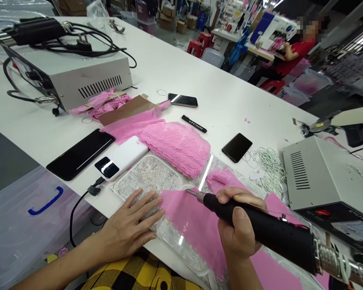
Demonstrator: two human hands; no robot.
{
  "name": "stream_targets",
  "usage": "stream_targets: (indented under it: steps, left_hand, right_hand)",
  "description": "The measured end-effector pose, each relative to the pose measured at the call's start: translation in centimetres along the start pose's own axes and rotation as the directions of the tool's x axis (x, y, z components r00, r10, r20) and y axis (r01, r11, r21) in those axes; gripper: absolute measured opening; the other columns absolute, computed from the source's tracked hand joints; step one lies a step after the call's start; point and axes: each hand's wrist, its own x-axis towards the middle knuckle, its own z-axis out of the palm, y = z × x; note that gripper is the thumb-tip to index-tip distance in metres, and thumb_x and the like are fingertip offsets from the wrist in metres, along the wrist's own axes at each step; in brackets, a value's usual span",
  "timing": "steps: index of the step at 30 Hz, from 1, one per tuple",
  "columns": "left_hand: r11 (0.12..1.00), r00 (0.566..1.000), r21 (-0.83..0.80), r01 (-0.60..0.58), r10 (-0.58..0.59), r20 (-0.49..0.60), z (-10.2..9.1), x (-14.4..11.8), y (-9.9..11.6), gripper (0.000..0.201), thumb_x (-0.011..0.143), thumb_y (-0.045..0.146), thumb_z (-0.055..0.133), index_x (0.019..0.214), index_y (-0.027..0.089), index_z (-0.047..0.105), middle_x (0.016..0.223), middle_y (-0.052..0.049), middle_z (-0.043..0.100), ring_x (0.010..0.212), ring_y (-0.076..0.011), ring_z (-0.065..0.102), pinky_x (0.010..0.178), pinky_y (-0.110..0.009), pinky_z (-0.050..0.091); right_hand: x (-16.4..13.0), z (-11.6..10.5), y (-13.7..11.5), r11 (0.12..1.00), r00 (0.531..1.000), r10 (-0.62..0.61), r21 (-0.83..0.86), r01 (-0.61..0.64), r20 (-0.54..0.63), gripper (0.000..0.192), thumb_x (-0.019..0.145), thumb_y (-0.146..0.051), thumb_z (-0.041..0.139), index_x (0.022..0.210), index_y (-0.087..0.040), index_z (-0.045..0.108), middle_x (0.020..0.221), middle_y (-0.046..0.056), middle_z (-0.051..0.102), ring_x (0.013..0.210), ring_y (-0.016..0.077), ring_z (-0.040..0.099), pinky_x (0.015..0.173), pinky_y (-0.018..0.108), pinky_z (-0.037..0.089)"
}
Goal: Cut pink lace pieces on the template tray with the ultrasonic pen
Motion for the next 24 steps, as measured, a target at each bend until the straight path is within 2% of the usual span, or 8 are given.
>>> stream_targets:
  steps: [4,11,24]
  left_hand:
    - [1.0,1.0,0.005,0.003,-0.003,-0.01,0.03,-0.03,0.07,0.038,0.097,0.036,0.055,0.129,0.016,0.059,0.14,-0.012,0.057,0.14,-0.0315,0.042,0.118,-0.057,0.028]
    - [1.0,1.0,0.011,-0.001,0.001,-0.024,0.05,-0.3,0.09,0.041,0.096,0.036,0.056,0.131,0.016,0.057,0.14,-0.013,0.056,0.141,-0.0308,0.04,0.119,-0.058,0.026]
    - [1.0,1.0,-0.014,0.011,-0.011,-0.022,0.13,-0.44,0.2,0.042,0.095,0.036,0.059,0.132,0.016,0.057,0.142,-0.013,0.055,0.142,-0.0308,0.039,0.12,-0.059,0.024]
  right_hand:
    - [0.17,-0.13,0.02,1.0,1.0,-0.017,-0.01,0.017,0.014,0.008,0.067,-0.023,0.057,0.074,-0.019,0.06,0.072,0.0,0.063,0.056,0.0139,0.054,0.059,0.038,0.05]
    - [0.58,-0.55,0.06,1.0,0.997,0.005,0.016,-0.004,-0.074,0.013,0.062,-0.025,0.053,0.071,-0.019,0.06,0.068,0.0,0.061,0.053,0.0134,0.05,0.055,0.035,0.047]
    - [0.33,-0.09,0.08,1.0,1.0,-0.001,0.007,0.001,-0.005,0.007,0.064,-0.022,0.056,0.07,-0.019,0.06,0.068,-0.001,0.063,0.053,0.0133,0.052,0.056,0.037,0.049]
